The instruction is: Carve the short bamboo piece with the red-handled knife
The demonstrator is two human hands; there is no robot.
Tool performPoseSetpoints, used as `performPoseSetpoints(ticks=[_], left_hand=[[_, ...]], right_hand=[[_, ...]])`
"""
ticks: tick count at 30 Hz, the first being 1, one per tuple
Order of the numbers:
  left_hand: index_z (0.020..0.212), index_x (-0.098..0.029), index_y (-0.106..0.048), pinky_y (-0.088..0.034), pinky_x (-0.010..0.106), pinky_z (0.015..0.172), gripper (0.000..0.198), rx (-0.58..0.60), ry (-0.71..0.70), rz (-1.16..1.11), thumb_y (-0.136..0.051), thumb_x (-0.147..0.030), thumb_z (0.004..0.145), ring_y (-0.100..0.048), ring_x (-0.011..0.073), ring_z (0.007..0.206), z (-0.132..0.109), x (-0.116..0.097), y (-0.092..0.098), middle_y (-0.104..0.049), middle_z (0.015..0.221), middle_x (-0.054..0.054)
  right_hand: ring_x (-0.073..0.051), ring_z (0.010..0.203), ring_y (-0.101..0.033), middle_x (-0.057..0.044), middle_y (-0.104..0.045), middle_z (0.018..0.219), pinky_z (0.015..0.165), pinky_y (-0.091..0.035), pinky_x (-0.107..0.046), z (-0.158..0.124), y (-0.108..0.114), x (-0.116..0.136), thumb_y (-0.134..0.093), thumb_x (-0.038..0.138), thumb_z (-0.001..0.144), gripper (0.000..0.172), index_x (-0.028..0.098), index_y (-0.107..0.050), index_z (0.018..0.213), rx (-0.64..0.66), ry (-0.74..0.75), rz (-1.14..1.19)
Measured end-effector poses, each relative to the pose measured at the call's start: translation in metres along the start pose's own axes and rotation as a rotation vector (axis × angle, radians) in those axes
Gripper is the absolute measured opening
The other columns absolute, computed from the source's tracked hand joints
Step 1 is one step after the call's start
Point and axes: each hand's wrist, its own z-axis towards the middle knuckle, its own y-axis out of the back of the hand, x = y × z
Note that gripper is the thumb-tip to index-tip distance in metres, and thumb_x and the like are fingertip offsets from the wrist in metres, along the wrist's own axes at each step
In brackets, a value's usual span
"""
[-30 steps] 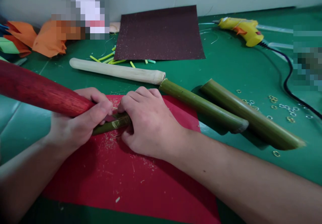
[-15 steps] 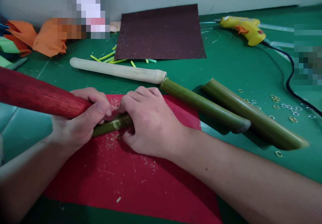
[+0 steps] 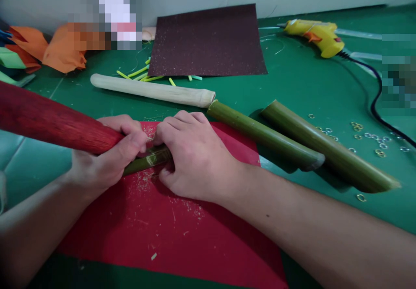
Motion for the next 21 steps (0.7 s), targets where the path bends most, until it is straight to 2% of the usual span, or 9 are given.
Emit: performPoseSetpoints(ticks=[4, 8, 15, 21], left_hand=[[0.054, -0.019, -0.051, -0.045, 0.021, 0.047, 0.029, -0.057, -0.023, 0.053, -0.062, -0.022, 0.081, -0.051, 0.0084, 0.049, 0.0003, 0.0010, 0.0013, -0.056, 0.053, -0.003], [0.053, -0.020, -0.050, -0.046, 0.021, 0.048, 0.029, -0.065, -0.038, 0.024, -0.060, -0.019, 0.081, -0.050, 0.0082, 0.049, -0.0008, -0.0001, 0.0015, -0.055, 0.052, -0.003], [0.055, -0.021, -0.053, -0.043, 0.024, 0.045, 0.026, -0.108, -0.011, 0.070, -0.062, -0.024, 0.080, -0.050, 0.0100, 0.048, -0.0016, 0.0004, 0.0015, -0.056, 0.053, -0.002], [0.061, -0.021, -0.054, -0.048, 0.026, 0.060, 0.025, -0.149, -0.044, 0.256, -0.065, -0.026, 0.083, -0.052, 0.0102, 0.054, -0.0047, -0.0030, 0.0019, -0.057, 0.057, -0.004]], right_hand=[[-0.021, 0.086, -0.053, -0.003, -0.064, 0.087, 0.080, -0.036, -0.036, 0.0010, 0.0001, 0.0012, -0.056, 0.020, 0.062, 0.021, 0.020, -0.052, 0.082, 0.020, -0.011, 0.002], [-0.021, 0.085, -0.051, -0.004, -0.063, 0.085, 0.078, -0.036, -0.036, 0.0018, 0.0010, 0.0023, -0.056, 0.020, 0.062, 0.020, 0.021, -0.051, 0.082, 0.042, -0.025, 0.006], [-0.021, 0.081, -0.048, -0.005, -0.064, 0.088, 0.074, -0.036, -0.035, 0.0018, 0.0008, 0.0020, -0.057, 0.021, 0.066, 0.022, 0.019, -0.058, 0.088, 0.073, -0.031, -0.005], [-0.021, 0.081, -0.049, -0.009, -0.064, 0.091, 0.076, -0.037, -0.036, 0.0014, 0.0012, 0.0026, -0.055, 0.021, 0.072, 0.017, 0.016, -0.059, 0.087, 0.067, -0.018, -0.005]])
